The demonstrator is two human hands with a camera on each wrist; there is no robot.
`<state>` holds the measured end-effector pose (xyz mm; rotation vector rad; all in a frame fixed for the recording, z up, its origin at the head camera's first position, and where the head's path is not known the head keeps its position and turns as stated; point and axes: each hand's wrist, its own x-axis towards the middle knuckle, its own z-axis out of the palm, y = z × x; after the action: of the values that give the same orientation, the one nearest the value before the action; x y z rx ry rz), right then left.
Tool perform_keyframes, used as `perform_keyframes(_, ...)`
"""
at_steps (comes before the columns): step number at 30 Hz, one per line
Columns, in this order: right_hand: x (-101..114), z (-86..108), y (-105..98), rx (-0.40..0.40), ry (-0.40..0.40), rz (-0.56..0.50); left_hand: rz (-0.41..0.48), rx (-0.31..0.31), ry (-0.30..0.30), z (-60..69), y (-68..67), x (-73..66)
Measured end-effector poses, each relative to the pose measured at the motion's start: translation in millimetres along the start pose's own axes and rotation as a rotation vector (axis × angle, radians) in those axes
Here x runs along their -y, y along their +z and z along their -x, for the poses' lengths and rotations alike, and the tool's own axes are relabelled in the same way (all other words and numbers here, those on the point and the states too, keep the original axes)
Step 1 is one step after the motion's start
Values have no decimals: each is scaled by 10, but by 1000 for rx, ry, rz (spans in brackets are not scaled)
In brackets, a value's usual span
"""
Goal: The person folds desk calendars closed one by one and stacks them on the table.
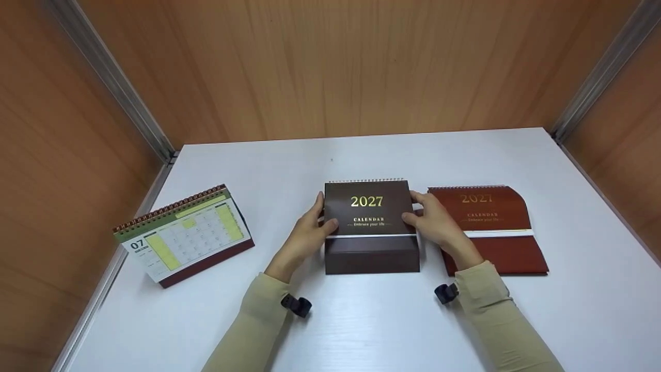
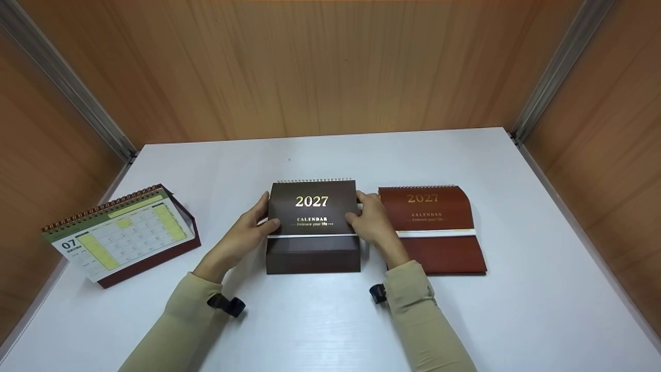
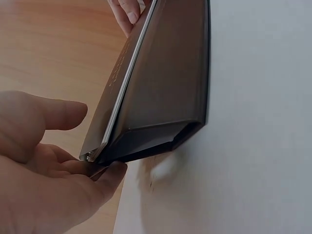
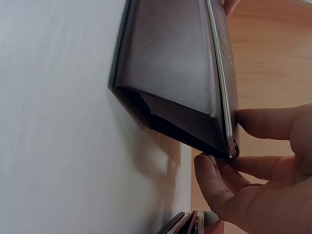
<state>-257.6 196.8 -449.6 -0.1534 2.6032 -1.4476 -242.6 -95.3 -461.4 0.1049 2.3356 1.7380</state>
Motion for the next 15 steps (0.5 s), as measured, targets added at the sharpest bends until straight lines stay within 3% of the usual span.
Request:
perform_keyframes(8,-22,-24,19,24,0,14,-3,-2,-10,-14,2,24)
perform_keyframes(15,-39,-23,40,53,7,-8,46,25,12,-23,-5,53)
